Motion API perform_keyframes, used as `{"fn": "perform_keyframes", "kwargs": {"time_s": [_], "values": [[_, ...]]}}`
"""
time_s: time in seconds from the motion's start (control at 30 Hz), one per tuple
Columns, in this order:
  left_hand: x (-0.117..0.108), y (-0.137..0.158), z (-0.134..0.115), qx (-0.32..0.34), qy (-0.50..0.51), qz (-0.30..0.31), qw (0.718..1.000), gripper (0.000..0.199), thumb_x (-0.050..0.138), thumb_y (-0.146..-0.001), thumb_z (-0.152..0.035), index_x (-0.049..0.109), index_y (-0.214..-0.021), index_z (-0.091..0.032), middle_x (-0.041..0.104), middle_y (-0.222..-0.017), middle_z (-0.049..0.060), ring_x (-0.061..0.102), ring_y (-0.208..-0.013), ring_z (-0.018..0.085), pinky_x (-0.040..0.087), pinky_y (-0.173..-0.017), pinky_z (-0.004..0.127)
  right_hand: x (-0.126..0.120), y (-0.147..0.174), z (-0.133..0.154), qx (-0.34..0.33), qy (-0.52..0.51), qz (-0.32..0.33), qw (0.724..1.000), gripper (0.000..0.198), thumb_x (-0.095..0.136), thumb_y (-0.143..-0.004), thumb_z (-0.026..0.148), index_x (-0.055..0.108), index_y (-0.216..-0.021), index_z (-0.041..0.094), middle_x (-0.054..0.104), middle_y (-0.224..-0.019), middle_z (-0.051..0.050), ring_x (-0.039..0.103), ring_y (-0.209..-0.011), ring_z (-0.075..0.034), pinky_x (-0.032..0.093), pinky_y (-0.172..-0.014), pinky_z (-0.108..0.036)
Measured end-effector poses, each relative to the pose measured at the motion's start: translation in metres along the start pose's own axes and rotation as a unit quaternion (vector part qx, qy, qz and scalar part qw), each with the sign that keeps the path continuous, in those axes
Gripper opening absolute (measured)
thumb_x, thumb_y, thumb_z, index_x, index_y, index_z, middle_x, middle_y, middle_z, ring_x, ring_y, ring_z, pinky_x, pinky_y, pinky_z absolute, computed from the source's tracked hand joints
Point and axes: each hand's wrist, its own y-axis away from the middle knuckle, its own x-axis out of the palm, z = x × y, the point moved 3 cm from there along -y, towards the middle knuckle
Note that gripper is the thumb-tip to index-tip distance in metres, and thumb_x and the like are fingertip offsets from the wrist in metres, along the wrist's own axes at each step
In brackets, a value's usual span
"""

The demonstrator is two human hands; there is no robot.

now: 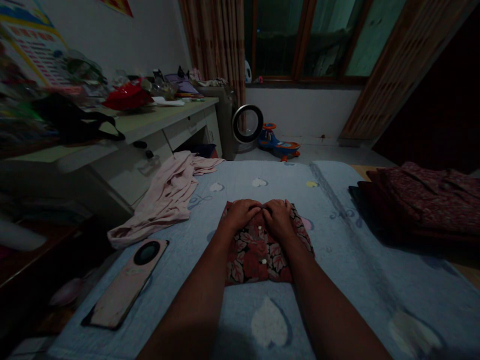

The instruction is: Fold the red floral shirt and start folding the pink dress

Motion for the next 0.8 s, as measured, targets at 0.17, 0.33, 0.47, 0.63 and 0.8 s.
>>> {"fn": "perform_keyframes", "kwargs": {"time_s": [0.17, 0.33, 0.47, 0.63, 0.8], "values": [[0.002, 0.001, 0.001, 0.010, -0.002, 0.013, 1.000, 0.029, 0.060, -0.086, -0.023, 0.072, -0.113, -0.022, 0.074, -0.115, 0.004, 0.065, -0.109, 0.020, 0.047, -0.100, 0.032, -0.001, 0.000, 0.000, 0.004, -0.014, -0.004, 1.000, 0.021, 0.047, -0.093, 0.021, 0.068, -0.091, 0.023, 0.070, -0.099, -0.005, 0.053, -0.106, -0.024, 0.016, -0.112, -0.049], [0.002, 0.003, -0.003, -0.040, -0.015, -0.012, 0.999, 0.050, 0.066, -0.082, -0.022, 0.059, -0.132, -0.026, 0.073, -0.109, 0.003, 0.067, -0.102, 0.020, 0.048, -0.095, 0.033, -0.005, 0.001, 0.004, 0.005, -0.043, -0.009, 0.999, 0.022, 0.048, -0.087, 0.020, 0.067, -0.098, 0.022, 0.069, -0.104, -0.006, 0.052, -0.108, -0.024, 0.017, -0.112, -0.048], [0.001, 0.005, -0.008, -0.060, -0.030, -0.030, 0.997, 0.066, 0.066, -0.082, -0.022, 0.045, -0.143, -0.030, 0.073, -0.105, 0.001, 0.067, -0.096, 0.020, 0.048, -0.093, 0.034, -0.008, 0.002, 0.008, 0.002, -0.065, -0.002, 0.998, 0.027, 0.049, -0.086, 0.021, 0.067, -0.107, 0.023, 0.069, -0.113, -0.006, 0.051, -0.113, -0.025, 0.015, -0.113, -0.049], [-0.001, 0.006, -0.010, -0.039, -0.092, -0.020, 0.995, 0.066, 0.065, -0.083, -0.027, 0.044, -0.145, -0.027, 0.072, -0.111, 0.005, 0.064, -0.105, 0.024, 0.040, -0.106, 0.042, -0.004, 0.001, 0.007, 0.009, -0.034, 0.017, 0.999, 0.022, 0.045, -0.094, 0.023, 0.066, -0.096, 0.022, 0.070, -0.109, -0.007, 0.052, -0.114, -0.024, 0.013, -0.114, -0.052], [-0.018, 0.013, 0.004, -0.100, -0.154, -0.023, 0.983, 0.044, 0.064, -0.081, -0.037, 0.063, -0.124, -0.027, 0.071, -0.117, 0.008, 0.057, -0.121, 0.030, 0.013, -0.117, 0.061, 0.003, -0.001, 0.003, 0.005, -0.004, 0.015, 1.000, 0.021, 0.043, -0.096, 0.022, 0.063, -0.098, 0.022, 0.070, -0.105, -0.006, 0.055, -0.110, -0.023, 0.011, -0.115, -0.053]]}}
